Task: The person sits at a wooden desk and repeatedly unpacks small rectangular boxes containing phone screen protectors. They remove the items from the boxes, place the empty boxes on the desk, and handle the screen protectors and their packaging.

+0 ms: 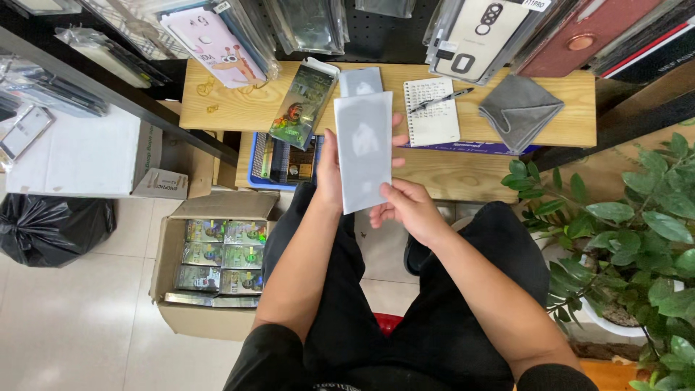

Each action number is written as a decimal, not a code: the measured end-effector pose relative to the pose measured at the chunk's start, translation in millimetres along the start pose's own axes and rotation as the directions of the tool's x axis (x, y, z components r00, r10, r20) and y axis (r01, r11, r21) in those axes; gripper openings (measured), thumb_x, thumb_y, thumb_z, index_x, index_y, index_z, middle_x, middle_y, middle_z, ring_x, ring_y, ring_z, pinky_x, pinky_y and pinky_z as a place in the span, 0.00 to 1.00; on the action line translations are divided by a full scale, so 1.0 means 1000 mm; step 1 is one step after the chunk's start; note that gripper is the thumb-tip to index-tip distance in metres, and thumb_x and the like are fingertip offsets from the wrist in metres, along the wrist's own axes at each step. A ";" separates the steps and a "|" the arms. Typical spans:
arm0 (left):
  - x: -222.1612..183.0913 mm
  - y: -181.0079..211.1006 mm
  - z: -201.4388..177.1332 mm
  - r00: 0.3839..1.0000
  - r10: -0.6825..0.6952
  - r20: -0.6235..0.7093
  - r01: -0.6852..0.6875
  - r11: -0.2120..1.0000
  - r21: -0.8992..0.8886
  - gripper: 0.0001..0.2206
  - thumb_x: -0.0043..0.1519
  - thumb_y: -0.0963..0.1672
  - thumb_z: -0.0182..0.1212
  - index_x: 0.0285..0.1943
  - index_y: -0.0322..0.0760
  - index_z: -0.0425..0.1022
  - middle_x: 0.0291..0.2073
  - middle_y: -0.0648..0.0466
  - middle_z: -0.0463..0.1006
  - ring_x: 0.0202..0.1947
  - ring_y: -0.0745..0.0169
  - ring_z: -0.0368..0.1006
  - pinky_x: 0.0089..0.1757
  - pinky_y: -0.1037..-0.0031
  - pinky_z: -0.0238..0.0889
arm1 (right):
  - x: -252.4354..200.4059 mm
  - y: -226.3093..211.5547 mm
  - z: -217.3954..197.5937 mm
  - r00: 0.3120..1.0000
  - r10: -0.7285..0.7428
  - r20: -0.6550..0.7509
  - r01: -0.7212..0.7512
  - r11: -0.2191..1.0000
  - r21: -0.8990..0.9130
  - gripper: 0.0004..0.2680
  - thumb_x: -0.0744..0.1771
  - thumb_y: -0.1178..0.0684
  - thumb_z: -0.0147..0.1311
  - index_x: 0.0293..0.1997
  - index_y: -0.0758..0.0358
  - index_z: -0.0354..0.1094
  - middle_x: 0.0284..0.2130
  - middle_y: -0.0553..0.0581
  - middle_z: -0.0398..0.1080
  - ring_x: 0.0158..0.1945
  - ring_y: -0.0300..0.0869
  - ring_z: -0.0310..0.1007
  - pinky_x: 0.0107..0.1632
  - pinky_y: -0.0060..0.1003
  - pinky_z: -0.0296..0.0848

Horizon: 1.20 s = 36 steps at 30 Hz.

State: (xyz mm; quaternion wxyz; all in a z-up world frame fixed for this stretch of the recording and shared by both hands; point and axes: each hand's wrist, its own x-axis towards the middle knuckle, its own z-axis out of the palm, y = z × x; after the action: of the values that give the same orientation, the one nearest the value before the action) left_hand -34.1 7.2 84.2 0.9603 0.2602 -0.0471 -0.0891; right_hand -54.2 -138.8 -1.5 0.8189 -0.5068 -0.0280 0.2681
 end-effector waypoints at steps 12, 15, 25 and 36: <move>-0.010 -0.001 0.000 0.999 0.018 -0.043 -0.011 0.985 0.171 0.36 0.70 0.61 0.40 0.63 0.25 0.70 0.51 0.26 0.76 0.46 0.33 0.79 0.51 0.45 0.72 | -0.003 -0.006 0.000 1.000 0.006 -0.005 -0.005 0.996 0.086 0.05 0.68 0.59 0.57 0.38 0.74 0.70 0.24 0.72 0.76 0.25 0.52 0.81 0.29 0.46 0.84; -0.011 -0.002 0.010 0.998 0.027 -0.049 -0.012 0.960 0.278 0.35 0.70 0.60 0.41 0.65 0.23 0.68 0.54 0.28 0.76 0.49 0.34 0.77 0.51 0.45 0.71 | -0.004 -0.018 0.000 0.999 -0.035 0.011 0.033 0.987 0.155 0.04 0.67 0.63 0.57 0.40 0.76 0.69 0.27 0.73 0.76 0.27 0.53 0.82 0.32 0.47 0.84; -0.011 -0.006 -0.017 0.988 -0.118 0.101 0.100 0.981 0.168 0.40 0.68 0.63 0.34 0.65 0.24 0.67 0.51 0.31 0.78 0.49 0.37 0.79 0.51 0.44 0.74 | 0.000 -0.054 -0.039 0.987 -0.071 0.147 0.123 0.915 -0.384 0.06 0.62 0.61 0.69 0.37 0.71 0.77 0.28 0.62 0.78 0.32 0.39 0.77 0.37 0.35 0.81; -0.032 -0.083 -0.062 0.882 -0.451 0.139 0.456 0.890 -0.011 0.35 0.68 0.61 0.46 0.71 0.29 0.65 0.55 0.31 0.76 0.49 0.35 0.79 0.56 0.48 0.67 | 0.011 -0.074 -0.044 0.779 -0.411 0.474 0.193 0.876 0.442 0.31 0.65 0.34 0.62 0.72 0.62 0.56 0.68 0.77 0.58 0.68 0.62 0.64 0.19 0.14 0.71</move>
State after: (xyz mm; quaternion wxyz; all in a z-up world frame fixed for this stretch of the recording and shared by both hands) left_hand -69.1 -26.7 -12.9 0.9130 0.2364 -0.0465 -0.3292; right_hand 0.1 -195.3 37.3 0.8877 -0.2319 -0.2956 0.2660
